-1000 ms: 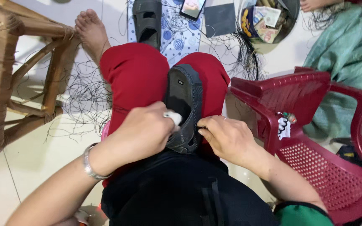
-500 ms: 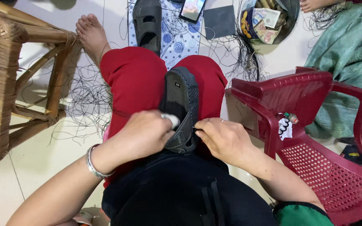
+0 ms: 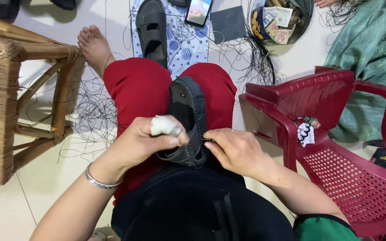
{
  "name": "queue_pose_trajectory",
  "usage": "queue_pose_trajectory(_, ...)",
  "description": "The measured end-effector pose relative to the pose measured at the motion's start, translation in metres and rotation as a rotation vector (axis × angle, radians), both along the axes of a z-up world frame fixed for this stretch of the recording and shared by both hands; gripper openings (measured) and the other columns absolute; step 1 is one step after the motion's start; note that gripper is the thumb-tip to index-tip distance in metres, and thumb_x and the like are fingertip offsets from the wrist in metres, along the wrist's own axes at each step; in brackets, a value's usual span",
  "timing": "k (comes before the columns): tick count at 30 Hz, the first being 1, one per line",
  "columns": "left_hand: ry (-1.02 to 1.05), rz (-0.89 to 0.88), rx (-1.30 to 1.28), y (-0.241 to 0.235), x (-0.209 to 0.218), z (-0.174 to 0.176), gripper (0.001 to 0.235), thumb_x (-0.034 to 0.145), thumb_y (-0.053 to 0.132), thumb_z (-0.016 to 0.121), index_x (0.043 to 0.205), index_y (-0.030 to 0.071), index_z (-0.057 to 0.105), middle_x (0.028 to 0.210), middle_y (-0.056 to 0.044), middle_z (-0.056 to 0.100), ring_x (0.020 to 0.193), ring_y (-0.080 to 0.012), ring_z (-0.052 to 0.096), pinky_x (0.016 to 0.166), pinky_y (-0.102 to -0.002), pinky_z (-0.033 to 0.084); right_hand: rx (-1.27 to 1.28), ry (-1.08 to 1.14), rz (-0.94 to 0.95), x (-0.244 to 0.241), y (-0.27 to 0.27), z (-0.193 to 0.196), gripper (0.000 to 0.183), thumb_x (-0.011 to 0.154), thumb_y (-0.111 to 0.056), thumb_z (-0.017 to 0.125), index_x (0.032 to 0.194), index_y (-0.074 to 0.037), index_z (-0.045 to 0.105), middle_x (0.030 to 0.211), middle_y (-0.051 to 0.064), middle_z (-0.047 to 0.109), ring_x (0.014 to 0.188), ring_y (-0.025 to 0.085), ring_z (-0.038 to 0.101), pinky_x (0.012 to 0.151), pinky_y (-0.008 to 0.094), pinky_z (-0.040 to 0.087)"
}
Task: The person sits on the floor and sews a black sandal resting on their lap. They use a needle and thread to stitch the sole, pulling the thread through the material repeatedly.
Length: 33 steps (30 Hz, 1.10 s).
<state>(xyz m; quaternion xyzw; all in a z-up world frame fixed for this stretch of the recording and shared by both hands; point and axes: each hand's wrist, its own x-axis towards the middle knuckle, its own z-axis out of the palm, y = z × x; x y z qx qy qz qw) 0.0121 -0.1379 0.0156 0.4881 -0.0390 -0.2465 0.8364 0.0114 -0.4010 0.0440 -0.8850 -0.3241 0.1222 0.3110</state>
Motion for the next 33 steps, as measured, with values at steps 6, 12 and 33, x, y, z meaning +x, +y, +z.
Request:
queue_pose_trajectory(6, -0.234, -0.465, 0.860, -0.026, 0.012, 0.006, 0.022, 0.091, 0.017, 0.066, 0.081, -0.003, 0.064, 0.073, -0.021, 0.069, 0.078, -0.0452, 0.072, 0.064, -0.048, 0.056, -0.003, 0.007, -0.099, -0.018, -0.006, -0.013, 0.036, 0.098, -0.024, 0.065, 0.128, -0.004, 0.063, 0.083, 0.009, 0.074, 0.068, 0.029, 0.075, 0.058, 0.039, 0.061)
queue_pose_trajectory(12, -0.152, -0.559, 0.761, -0.020, 0.017, -0.001, 0.015, 0.087, 0.010, 0.067, 0.082, -0.003, 0.061, 0.071, -0.025, 0.068, 0.077, -0.0478, 0.071, 0.063, -0.046, 0.055, -0.210, -0.072, 0.082, 0.013, -0.006, 0.039, 0.043, 0.096, -0.013, 0.063, 0.139, -0.012, 0.063, 0.074, 0.013, 0.071, 0.058, 0.028, 0.072, 0.049, 0.040, 0.060)
queue_pose_trajectory(33, -0.303, -0.017, 0.818, -0.001, -0.008, 0.037, 0.025, 0.095, 0.006, 0.063, 0.119, 0.000, 0.068, 0.115, -0.023, 0.074, 0.111, -0.0474, 0.069, 0.092, -0.053, 0.056, 0.309, 0.658, -0.182, 0.007, -0.047, 0.010, 0.018, 0.086, -0.020, 0.081, 0.102, -0.011, 0.081, 0.102, 0.012, 0.075, 0.072, 0.017, 0.067, 0.066, 0.033, 0.057)
